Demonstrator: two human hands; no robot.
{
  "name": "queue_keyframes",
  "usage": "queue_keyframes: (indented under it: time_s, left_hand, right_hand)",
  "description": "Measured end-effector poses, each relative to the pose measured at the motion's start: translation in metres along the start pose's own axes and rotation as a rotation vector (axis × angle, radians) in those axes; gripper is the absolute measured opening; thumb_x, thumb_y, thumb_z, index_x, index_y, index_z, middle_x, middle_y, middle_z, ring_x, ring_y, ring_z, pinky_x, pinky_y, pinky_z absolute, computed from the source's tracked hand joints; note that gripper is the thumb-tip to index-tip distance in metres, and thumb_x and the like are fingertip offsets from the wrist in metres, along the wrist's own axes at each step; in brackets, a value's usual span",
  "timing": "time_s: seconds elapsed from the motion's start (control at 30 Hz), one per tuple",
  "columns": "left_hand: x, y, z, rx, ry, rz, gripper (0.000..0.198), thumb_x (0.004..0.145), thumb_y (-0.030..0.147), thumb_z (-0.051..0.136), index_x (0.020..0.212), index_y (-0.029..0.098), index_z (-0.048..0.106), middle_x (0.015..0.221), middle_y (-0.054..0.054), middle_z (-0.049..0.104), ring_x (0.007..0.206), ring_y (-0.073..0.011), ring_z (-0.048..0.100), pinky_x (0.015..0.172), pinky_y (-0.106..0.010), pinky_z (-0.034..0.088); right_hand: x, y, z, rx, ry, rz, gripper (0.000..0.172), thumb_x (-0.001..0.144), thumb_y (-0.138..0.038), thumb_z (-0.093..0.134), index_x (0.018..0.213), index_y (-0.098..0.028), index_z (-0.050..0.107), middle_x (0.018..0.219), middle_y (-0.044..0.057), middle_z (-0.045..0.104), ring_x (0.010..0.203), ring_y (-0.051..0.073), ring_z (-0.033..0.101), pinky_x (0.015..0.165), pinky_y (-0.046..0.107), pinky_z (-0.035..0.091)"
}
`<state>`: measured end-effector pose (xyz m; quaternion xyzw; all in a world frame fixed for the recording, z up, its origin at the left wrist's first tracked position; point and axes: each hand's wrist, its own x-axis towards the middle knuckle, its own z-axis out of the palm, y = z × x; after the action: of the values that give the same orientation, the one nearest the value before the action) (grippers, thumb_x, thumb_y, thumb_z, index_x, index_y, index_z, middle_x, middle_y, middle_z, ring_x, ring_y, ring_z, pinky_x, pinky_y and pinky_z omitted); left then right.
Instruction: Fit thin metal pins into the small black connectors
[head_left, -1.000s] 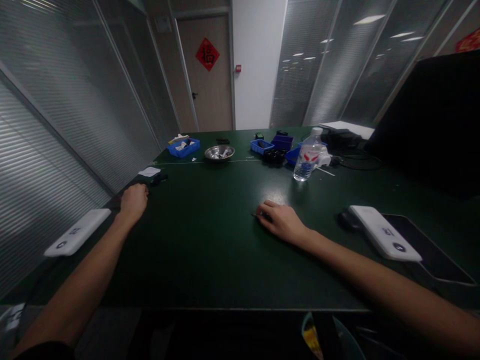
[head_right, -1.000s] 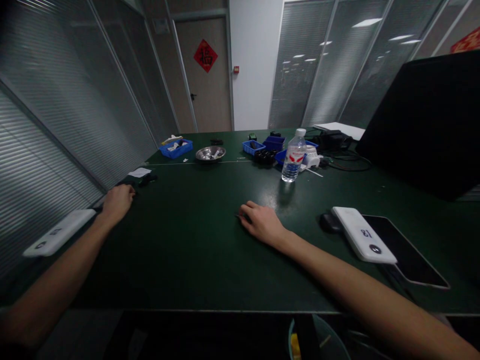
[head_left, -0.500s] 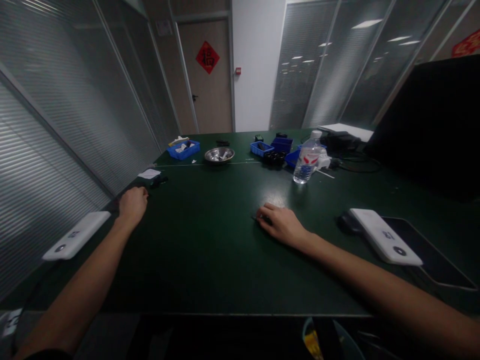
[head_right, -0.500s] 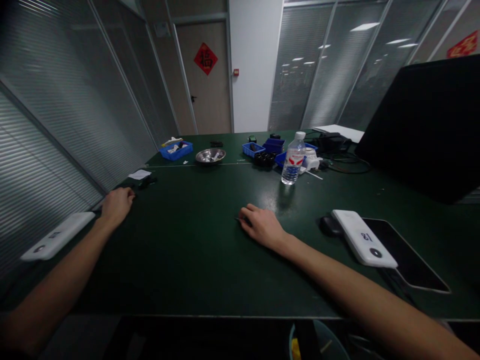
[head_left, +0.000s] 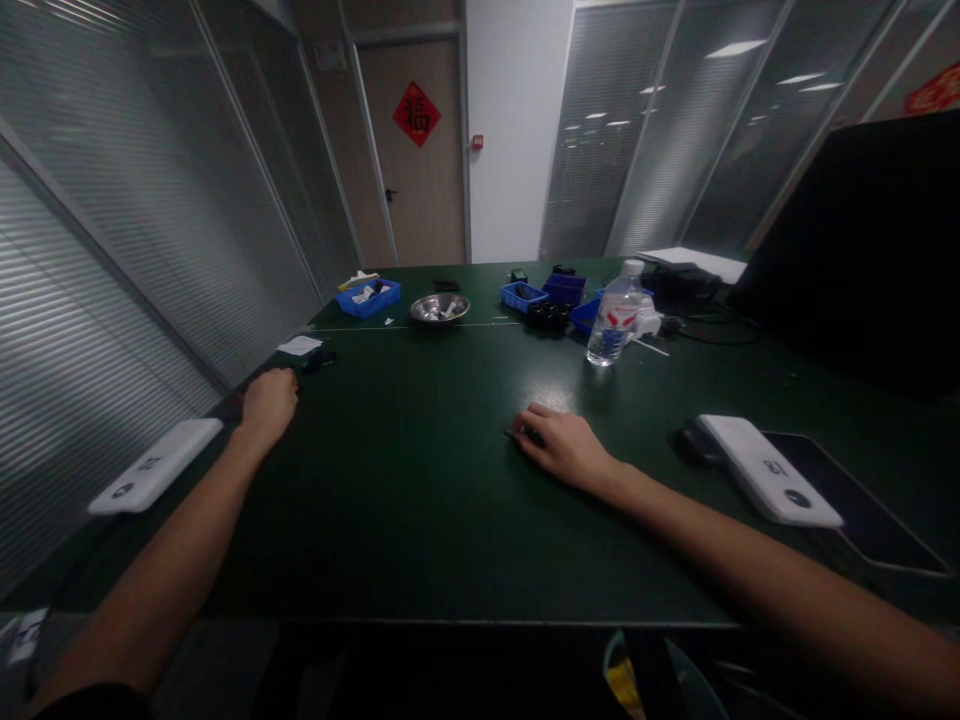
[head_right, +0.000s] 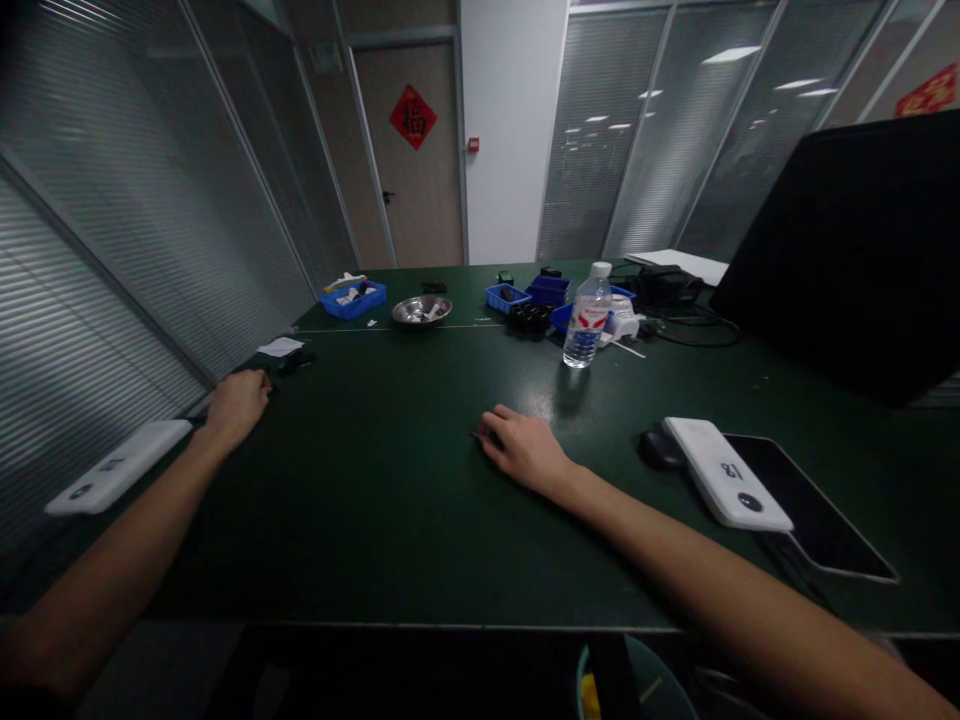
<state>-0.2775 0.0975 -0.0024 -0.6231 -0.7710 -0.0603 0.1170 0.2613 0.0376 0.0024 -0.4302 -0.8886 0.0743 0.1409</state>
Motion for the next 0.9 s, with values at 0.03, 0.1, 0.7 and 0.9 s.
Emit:
queue_keyframes:
  time_s: [0.03,0.1,0.7,0.9]
  left_hand:
    - [-0.001,0.000,-0.001,-0.009,-0.002,-0.004,0.028,0.094,0.021,0.049,0.102,0.008,0.072,0.106,-0.022,0.072,0.101,-0.0342,0.068,0.090,-0.043,0.053]
    - [-0.003,-0.001,-0.002,-0.033,0.000,-0.014,0.028,0.094,0.022,0.050,0.103,0.009,0.073,0.107,-0.021,0.072,0.102,-0.0339,0.068,0.091,-0.043,0.053]
    - [-0.105,0.219,-0.050,-0.924,-0.386,0.801,0.017,0.097,0.031,0.065,0.107,0.020,0.073,0.111,-0.005,0.071,0.097,-0.0180,0.067,0.085,-0.030,0.053]
    - [-0.125,0.243,-0.049,-1.003,-0.320,0.816,0.013,0.097,0.025,0.066,0.107,0.019,0.073,0.109,-0.005,0.071,0.099,-0.0188,0.066,0.087,-0.032,0.052]
  right_hand:
    - [0.000,0.000,0.000,0.001,0.003,0.000,0.018,0.102,-0.029,0.056,0.114,-0.021,0.066,0.108,0.006,0.065,0.079,0.016,0.062,0.065,0.026,0.038]
    - [0.000,0.000,-0.001,0.004,0.011,-0.001,0.018,0.102,-0.029,0.056,0.114,-0.021,0.066,0.107,0.006,0.065,0.079,0.016,0.062,0.065,0.026,0.038]
    - [-0.002,-0.007,-0.003,0.087,0.010,-0.053,0.017,0.101,-0.030,0.057,0.112,-0.022,0.067,0.107,0.005,0.065,0.080,0.016,0.062,0.067,0.027,0.041]
    - [-0.004,-0.011,-0.003,0.126,0.014,-0.074,0.014,0.100,-0.029,0.058,0.107,-0.021,0.067,0.103,0.004,0.065,0.079,0.016,0.061,0.067,0.027,0.041]
